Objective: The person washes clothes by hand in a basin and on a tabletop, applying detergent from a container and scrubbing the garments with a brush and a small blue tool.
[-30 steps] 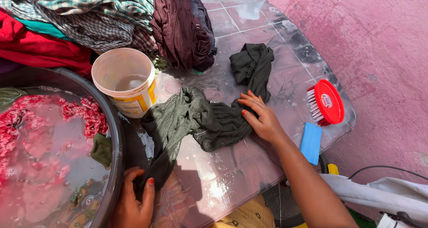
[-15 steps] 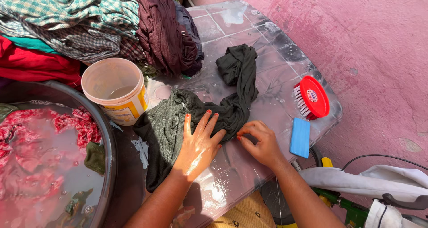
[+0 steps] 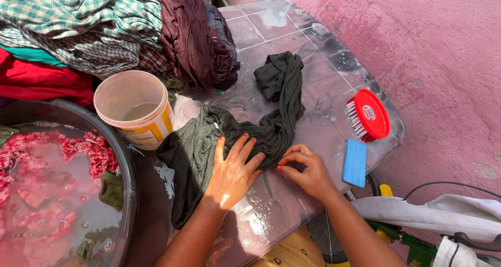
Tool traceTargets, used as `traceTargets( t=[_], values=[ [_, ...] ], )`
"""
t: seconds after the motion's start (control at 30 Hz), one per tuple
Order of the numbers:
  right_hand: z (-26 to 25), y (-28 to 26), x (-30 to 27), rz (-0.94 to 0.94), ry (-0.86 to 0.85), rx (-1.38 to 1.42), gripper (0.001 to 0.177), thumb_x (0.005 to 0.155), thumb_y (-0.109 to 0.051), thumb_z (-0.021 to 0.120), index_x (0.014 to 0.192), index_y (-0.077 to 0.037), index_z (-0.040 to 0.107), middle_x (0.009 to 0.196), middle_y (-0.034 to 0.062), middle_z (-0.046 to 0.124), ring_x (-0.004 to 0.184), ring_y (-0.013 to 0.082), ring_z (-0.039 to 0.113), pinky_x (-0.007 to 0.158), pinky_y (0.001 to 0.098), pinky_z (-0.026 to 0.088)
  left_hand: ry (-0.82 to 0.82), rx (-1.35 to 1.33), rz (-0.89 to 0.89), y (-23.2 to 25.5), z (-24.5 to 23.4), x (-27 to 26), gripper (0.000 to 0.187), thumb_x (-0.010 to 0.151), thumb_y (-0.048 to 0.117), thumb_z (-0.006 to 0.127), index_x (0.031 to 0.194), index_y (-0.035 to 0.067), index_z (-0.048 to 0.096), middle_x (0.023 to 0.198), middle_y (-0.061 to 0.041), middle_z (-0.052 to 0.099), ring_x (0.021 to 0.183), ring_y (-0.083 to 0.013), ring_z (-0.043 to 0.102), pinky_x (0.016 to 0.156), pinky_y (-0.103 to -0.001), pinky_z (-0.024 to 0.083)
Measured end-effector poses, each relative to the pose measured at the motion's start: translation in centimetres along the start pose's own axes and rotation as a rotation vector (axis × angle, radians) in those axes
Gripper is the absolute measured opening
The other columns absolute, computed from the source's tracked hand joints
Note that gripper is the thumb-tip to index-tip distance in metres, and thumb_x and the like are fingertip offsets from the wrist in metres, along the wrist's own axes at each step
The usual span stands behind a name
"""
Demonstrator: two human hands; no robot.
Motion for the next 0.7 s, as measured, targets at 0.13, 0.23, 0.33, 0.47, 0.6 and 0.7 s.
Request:
traceTargets(
  t=[0.13, 0.23, 0.33, 0.47, 0.6, 0.7],
  values=[
    [-3.4, 2.8, 0.6, 0.132, 0.118, 0.367, 0.015, 0.086, -0.008, 0.076, 0.101, -0.002, 0.077, 0.117, 0.0078, 0.068, 0.105, 0.0172, 0.063, 0.093, 0.0319, 0.050, -0.010, 0.002, 0.000, 0.0, 0.2, -0.2, 0.045, 0.082, 0.030, 0.075, 0.125, 0.017, 0.066, 0.145, -0.011, 0.053, 0.144, -0.0288, 0.036, 0.115, -0.069, 0.018],
    [-6.9, 5.1, 2.1, 0.265, 0.287, 0.828, 0.016, 0.092, -0.017, 0.068, 0.101, -0.004, 0.071, 0.120, 0.0093, 0.070, 0.107, 0.0226, 0.067, 0.091, 0.0412, 0.052, 0.015, 0.016, 0.019, 0.0, 0.3, -0.3, 0.046, 0.082, 0.028, 0.074, 0.126, 0.018, 0.066, 0.145, -0.010, 0.052, 0.144, -0.0293, 0.036, 0.115, -0.069, 0.018],
    [-10.6, 7.1, 5.1, 0.306, 0.462, 1.077, 0.020, 0.094, -0.017, 0.064, 0.109, -0.005, 0.068, 0.125, 0.0097, 0.068, 0.114, 0.0250, 0.065, 0.097, 0.0459, 0.051, 0.021, 0.021, 0.010, -0.1, 0.7, -0.3, 0.046, 0.081, 0.028, 0.074, 0.125, 0.018, 0.065, 0.145, -0.011, 0.051, 0.143, -0.0296, 0.036, 0.113, -0.069, 0.018],
    [-12.8, 7.7, 8.3, 0.178, 0.483, 1.256, 0.018, 0.097, -0.010, 0.061, 0.114, -0.006, 0.061, 0.130, 0.0053, 0.054, 0.127, 0.0278, 0.056, 0.111, 0.0543, 0.049, 0.021, 0.042, 0.005, -0.1, 1.1, -0.3, 0.045, 0.081, 0.028, 0.074, 0.124, 0.019, 0.065, 0.144, -0.011, 0.051, 0.143, -0.0292, 0.036, 0.113, -0.070, 0.018],
    [-10.6, 6.2, 8.6, 0.143, 0.347, 1.325, 0.019, 0.100, -0.016, 0.057, 0.116, -0.006, 0.059, 0.135, 0.0080, 0.051, 0.134, 0.0317, 0.050, 0.115, 0.0557, 0.045, 0.032, 0.047, 0.012, -0.2, 1.2, -0.4, 0.045, 0.081, 0.028, 0.073, 0.125, 0.019, 0.065, 0.143, -0.010, 0.051, 0.142, -0.0289, 0.036, 0.113, -0.070, 0.017],
    [-8.9, 5.2, 8.0, 0.232, 0.326, 1.304, 0.037, 0.097, -0.020, 0.052, 0.126, -0.001, 0.062, 0.140, 0.0145, 0.058, 0.134, 0.0318, 0.053, 0.112, 0.0497, 0.044, 0.032, 0.054, 0.018, -0.2, 1.4, -0.5, 0.045, 0.082, 0.029, 0.073, 0.125, 0.019, 0.064, 0.144, -0.010, 0.051, 0.143, -0.0289, 0.036, 0.113, -0.070, 0.017]
  ],
)
Point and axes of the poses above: each hand's wrist, its own x-axis towards the middle knuckle, its own z-axis out of the palm, y = z × x, the point moved 5 cm from there along x, towards the middle knuckle
